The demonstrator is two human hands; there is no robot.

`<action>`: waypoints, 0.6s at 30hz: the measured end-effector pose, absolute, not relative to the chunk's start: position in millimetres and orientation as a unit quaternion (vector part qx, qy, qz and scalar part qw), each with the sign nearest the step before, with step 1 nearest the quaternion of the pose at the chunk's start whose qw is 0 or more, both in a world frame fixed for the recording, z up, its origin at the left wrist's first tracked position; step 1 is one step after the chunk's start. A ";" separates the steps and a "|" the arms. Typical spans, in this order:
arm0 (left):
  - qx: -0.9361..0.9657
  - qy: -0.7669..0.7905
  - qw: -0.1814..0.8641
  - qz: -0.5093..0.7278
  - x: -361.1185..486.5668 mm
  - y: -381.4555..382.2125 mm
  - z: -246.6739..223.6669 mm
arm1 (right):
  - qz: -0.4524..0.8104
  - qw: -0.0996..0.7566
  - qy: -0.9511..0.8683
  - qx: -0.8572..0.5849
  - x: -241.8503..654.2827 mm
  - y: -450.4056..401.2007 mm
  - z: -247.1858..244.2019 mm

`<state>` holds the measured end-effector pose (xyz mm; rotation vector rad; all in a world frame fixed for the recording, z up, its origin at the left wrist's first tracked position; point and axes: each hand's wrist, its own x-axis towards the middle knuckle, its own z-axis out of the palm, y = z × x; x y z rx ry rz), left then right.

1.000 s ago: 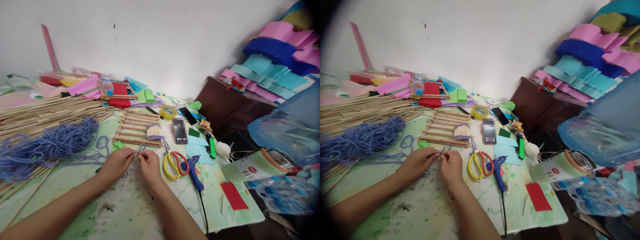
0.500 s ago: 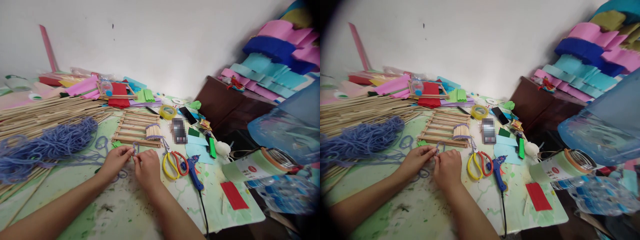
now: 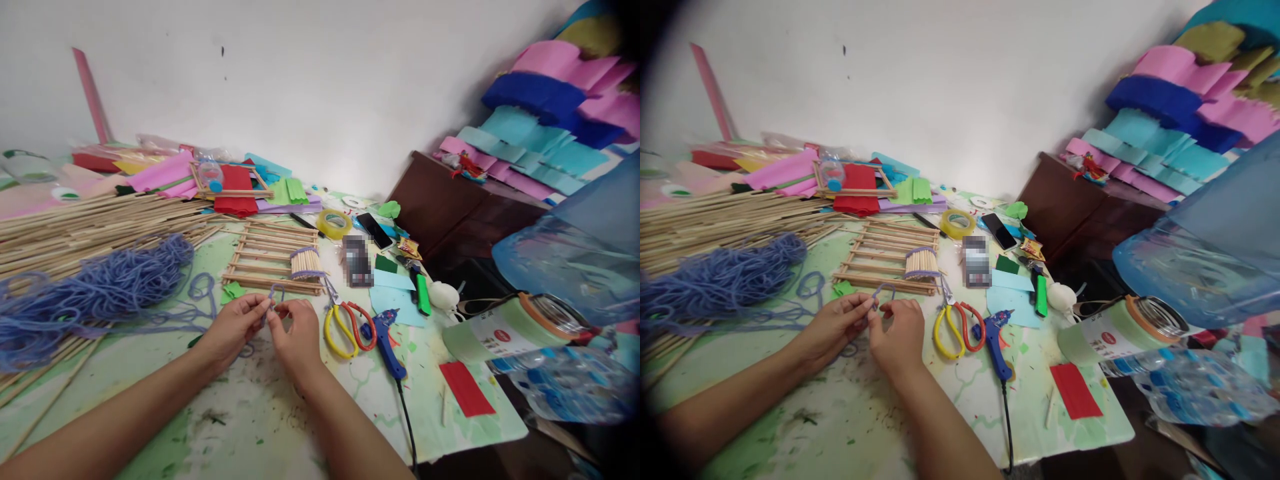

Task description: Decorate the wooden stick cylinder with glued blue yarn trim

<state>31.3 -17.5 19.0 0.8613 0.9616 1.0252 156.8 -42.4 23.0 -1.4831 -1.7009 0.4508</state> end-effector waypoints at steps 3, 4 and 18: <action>0.407 0.434 0.666 0.450 30.6 -15.4 16.5 | 0.182 0.432 -0.666 -0.580 156.9 -41.4 21.5; 0.417 0.439 0.655 0.451 30.2 -14.4 15.4 | 0.182 0.433 -0.668 -0.577 156.6 -41.5 21.2; 0.621 0.456 0.525 0.361 23.6 -9.4 24.3 | 0.230 0.493 -0.613 -0.573 167.7 -32.0 22.8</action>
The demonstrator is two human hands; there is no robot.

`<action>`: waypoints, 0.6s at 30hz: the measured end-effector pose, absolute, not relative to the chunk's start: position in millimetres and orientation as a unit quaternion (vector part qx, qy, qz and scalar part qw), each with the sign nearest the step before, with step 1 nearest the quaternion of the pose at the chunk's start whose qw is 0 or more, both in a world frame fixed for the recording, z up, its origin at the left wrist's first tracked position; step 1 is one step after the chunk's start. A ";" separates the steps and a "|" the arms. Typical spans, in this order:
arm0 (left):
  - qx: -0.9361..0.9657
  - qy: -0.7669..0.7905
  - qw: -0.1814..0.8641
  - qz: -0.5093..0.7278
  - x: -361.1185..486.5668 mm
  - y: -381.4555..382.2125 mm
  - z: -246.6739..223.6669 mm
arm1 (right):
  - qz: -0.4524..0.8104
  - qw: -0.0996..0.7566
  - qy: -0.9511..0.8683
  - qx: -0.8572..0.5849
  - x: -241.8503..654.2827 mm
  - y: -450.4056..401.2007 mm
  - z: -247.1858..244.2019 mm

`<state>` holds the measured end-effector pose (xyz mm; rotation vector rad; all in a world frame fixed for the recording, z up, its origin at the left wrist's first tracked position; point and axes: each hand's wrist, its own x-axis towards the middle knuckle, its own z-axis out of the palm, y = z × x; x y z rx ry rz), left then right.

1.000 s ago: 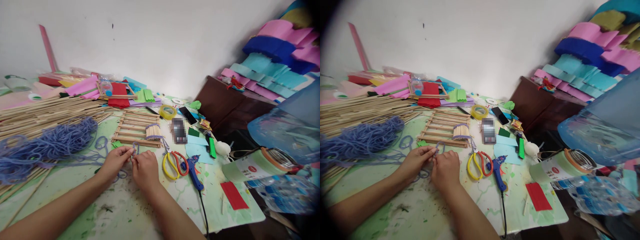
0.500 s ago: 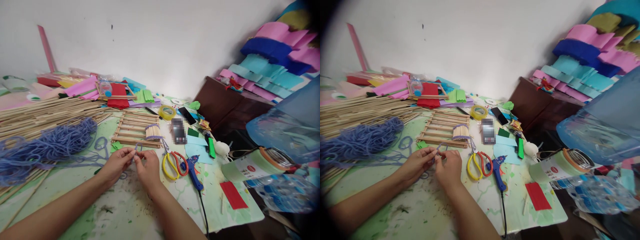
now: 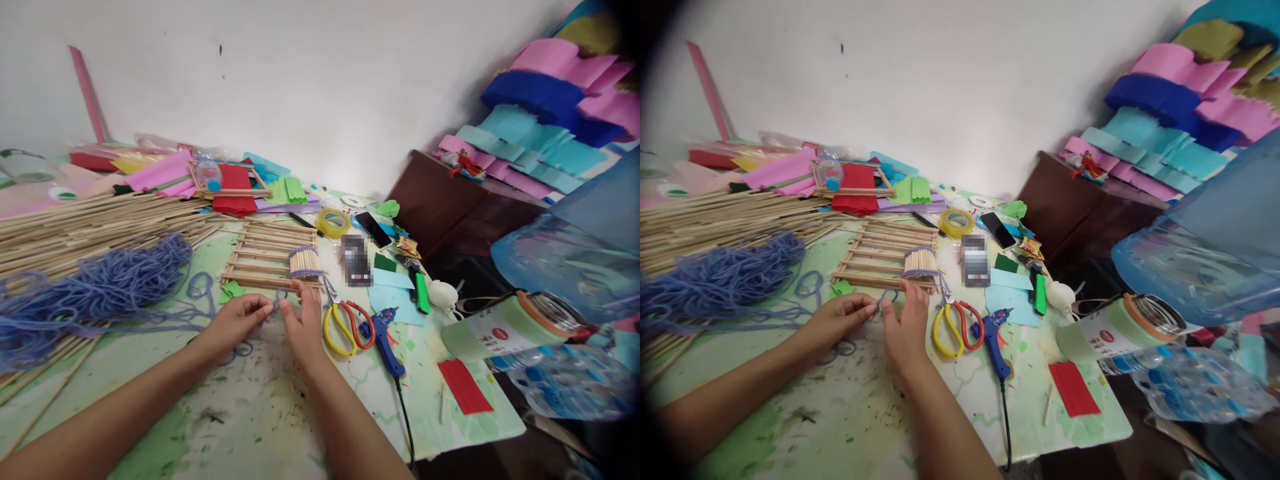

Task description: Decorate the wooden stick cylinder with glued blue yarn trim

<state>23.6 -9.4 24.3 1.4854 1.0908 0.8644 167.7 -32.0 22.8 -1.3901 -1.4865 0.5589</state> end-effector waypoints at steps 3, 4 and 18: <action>0.674 0.431 0.503 0.326 19.7 -6.6 24.5 | 0.300 0.459 -0.639 -0.540 169.2 -29.0 24.9; 0.688 0.428 0.491 0.320 18.2 -5.3 24.5 | 0.319 0.444 -0.638 -0.542 168.8 -28.5 25.7; 0.691 0.511 0.364 0.358 -11.1 19.8 30.5 | 0.280 0.431 -0.605 -0.608 180.8 -22.4 33.1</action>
